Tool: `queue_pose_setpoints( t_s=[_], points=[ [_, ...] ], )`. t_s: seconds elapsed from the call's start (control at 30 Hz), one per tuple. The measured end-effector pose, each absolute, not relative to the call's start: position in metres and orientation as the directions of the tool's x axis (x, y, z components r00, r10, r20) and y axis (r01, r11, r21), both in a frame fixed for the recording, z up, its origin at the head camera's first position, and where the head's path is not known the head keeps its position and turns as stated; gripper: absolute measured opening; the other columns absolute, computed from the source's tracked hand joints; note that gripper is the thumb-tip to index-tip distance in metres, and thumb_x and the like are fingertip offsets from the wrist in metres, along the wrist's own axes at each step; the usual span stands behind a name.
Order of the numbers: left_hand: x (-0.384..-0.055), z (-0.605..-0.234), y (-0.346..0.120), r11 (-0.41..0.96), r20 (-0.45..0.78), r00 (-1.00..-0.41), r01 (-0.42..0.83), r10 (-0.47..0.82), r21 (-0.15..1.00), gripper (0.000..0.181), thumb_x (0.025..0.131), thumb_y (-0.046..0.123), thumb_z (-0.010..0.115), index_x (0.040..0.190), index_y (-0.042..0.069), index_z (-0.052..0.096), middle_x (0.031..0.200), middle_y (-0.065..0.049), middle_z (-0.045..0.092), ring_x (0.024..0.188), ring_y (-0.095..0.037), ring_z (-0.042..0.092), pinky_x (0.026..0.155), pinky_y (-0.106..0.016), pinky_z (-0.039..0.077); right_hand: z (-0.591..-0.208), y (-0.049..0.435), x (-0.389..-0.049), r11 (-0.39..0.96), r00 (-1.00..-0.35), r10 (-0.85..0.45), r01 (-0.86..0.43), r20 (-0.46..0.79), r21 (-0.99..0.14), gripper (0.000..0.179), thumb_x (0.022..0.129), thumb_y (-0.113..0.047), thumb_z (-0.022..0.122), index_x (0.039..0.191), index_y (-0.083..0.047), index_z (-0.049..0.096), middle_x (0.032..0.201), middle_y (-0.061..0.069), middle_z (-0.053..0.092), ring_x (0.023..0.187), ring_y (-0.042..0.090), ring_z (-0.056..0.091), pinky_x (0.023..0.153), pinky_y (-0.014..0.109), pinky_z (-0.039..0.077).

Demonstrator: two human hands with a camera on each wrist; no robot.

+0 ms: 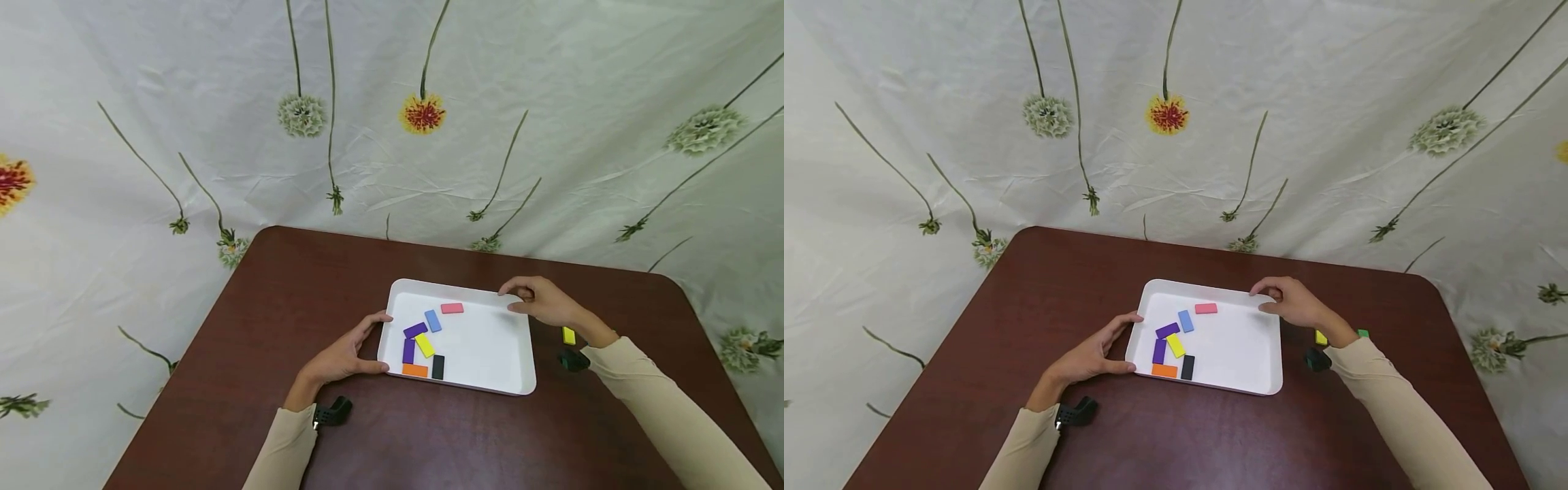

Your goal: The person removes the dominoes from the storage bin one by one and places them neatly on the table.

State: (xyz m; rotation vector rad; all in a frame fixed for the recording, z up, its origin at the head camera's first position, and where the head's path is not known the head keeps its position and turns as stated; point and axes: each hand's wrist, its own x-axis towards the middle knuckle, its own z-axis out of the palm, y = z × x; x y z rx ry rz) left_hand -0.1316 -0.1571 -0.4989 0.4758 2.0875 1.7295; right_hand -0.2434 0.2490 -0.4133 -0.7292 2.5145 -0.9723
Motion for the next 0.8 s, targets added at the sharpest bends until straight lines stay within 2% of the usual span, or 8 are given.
queue_pose_setpoints(
  t_s=[0.1,0.23,0.33,0.8],
  points=[
    [-0.131,-0.499,-0.156,0.186,-0.082,-0.866,0.013,0.494,0.982,0.086,0.080,0.014,0.086,0.149,0.023,0.035,0.163,-0.002,0.024,0.151,-0.016,0.017,0.116,-0.022,0.021,-0.416,0.236,-0.247,0.628,-0.780,-0.612,-0.377,-0.133,-0.680,0.021,0.092,0.001,0.068,0.113,-0.004,0.070,0.071,-0.003,0.026,0.064,0.009,0.028,0.069,0.028,0.035],
    [-0.131,-0.498,-0.155,0.176,-0.073,-0.865,0.019,0.497,0.984,0.086,0.081,0.012,0.085,0.150,0.018,0.034,0.163,-0.006,0.023,0.152,-0.021,0.016,0.121,-0.042,0.017,-0.417,0.219,-0.253,0.609,-0.742,-0.655,-0.408,-0.140,-0.680,0.022,0.091,0.007,0.065,0.110,-0.003,0.071,0.069,-0.004,0.026,0.065,0.010,0.030,0.069,0.028,0.035],
    [-0.132,-0.498,-0.156,0.172,-0.062,-0.866,0.028,0.496,0.985,0.086,0.081,0.010,0.084,0.150,0.017,0.034,0.163,-0.008,0.023,0.152,-0.024,0.016,0.121,-0.051,0.015,-0.417,0.207,-0.257,0.600,-0.715,-0.681,-0.419,-0.160,-0.682,0.024,0.090,0.011,0.062,0.108,-0.002,0.071,0.067,-0.004,0.025,0.063,0.011,0.030,0.068,0.028,0.035],
    [-0.131,-0.498,-0.158,0.163,-0.056,-0.863,0.031,0.502,0.986,0.085,0.081,0.010,0.084,0.149,0.018,0.035,0.164,-0.009,0.022,0.152,-0.024,0.015,0.120,-0.054,0.013,-0.429,0.159,-0.267,0.594,-0.602,-0.762,-0.501,-0.240,-0.629,0.041,0.087,0.018,0.055,0.111,-0.009,0.073,0.064,-0.006,0.029,0.061,0.011,0.032,0.061,0.024,0.032]
  ],
)
